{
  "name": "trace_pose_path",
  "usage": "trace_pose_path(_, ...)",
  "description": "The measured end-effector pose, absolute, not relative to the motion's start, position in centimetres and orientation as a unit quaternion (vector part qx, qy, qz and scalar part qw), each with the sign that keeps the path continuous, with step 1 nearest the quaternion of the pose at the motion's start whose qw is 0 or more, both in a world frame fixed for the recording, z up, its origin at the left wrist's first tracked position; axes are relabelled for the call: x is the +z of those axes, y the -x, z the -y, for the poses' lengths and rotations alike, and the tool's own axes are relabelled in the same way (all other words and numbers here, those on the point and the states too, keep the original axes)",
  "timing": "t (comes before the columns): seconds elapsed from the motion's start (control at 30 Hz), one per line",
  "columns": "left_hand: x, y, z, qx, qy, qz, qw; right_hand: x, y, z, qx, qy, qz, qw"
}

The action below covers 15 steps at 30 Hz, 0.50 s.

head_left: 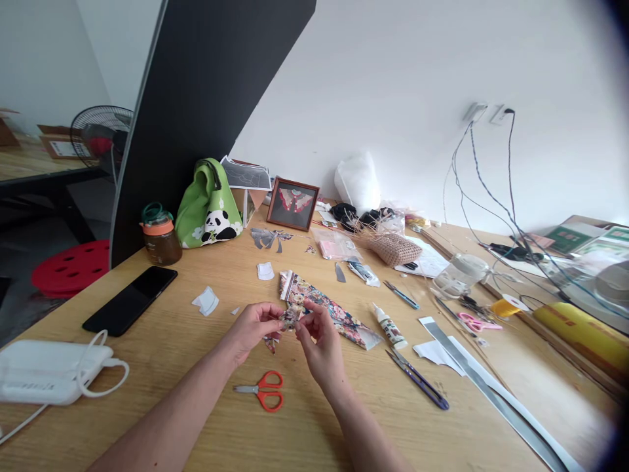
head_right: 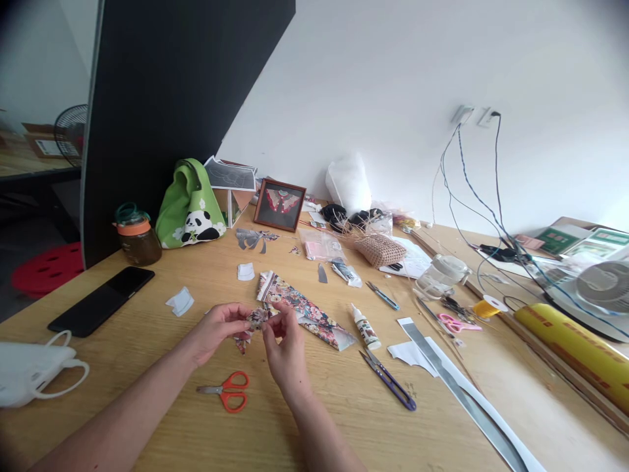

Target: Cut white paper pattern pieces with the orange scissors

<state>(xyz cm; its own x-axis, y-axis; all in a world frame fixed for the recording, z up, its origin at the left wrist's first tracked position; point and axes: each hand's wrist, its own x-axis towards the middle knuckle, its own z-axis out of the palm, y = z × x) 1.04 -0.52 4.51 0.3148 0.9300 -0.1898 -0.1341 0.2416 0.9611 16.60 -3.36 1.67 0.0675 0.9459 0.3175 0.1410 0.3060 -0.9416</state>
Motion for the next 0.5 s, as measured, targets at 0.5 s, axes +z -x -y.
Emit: trace_pose_path(0.5,4.1,-1.0,0.6,0.422,-0.479,-0.410,0.652,2.7,-16.7,3.6,0.200,0.464,0.661,0.555)
